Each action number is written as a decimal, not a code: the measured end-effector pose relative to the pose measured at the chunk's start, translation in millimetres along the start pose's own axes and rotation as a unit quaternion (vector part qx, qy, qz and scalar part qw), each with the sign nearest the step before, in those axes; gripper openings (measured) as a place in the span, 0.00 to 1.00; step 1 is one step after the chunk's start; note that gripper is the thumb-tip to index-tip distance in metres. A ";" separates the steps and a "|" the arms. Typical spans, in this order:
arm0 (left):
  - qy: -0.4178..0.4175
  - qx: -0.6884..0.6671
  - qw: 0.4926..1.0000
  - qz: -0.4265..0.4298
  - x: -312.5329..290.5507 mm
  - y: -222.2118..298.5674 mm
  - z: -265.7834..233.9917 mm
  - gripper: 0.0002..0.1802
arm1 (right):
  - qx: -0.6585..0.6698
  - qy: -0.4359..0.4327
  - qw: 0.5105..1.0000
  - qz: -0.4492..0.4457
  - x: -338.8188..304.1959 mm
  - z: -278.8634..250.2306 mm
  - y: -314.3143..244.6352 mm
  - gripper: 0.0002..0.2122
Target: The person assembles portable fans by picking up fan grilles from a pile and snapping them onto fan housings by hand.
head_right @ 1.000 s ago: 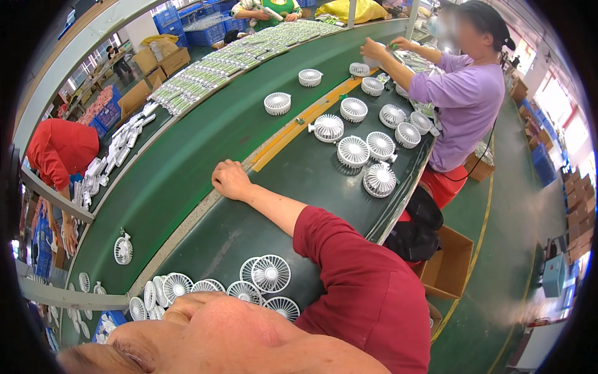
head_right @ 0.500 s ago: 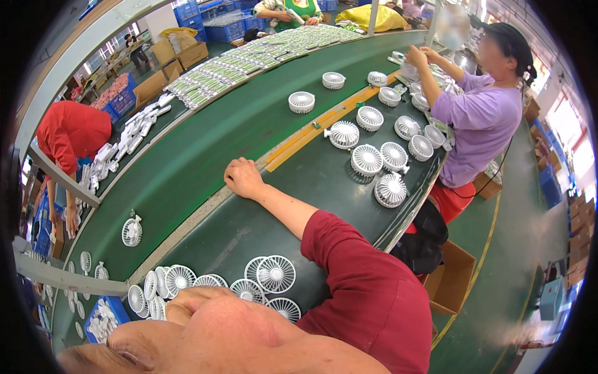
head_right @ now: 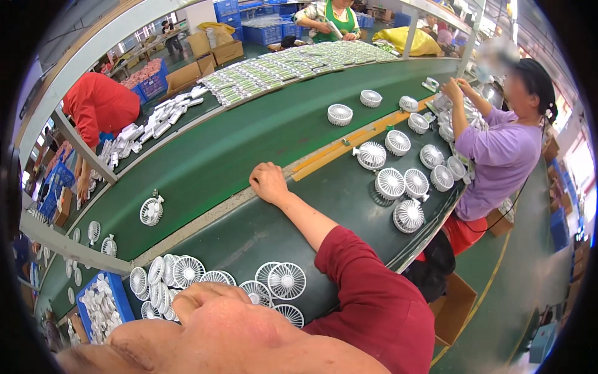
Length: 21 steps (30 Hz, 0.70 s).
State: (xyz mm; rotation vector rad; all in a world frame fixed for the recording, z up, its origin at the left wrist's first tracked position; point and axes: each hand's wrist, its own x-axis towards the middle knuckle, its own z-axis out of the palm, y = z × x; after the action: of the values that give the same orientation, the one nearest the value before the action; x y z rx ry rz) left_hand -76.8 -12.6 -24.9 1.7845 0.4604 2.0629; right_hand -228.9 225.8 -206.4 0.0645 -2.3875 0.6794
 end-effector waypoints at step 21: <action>0.085 0.029 0.995 -0.039 0.7 3.6 11.7 0.13 | -0.013 0.007 1.000 -0.006 -0.5 -3.2 3.2 0.02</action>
State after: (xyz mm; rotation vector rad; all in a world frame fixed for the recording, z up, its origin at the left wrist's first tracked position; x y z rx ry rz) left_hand -65.6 -15.4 -20.9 1.6027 0.6324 2.1762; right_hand -227.3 230.0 -206.0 0.0638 -2.3804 0.6415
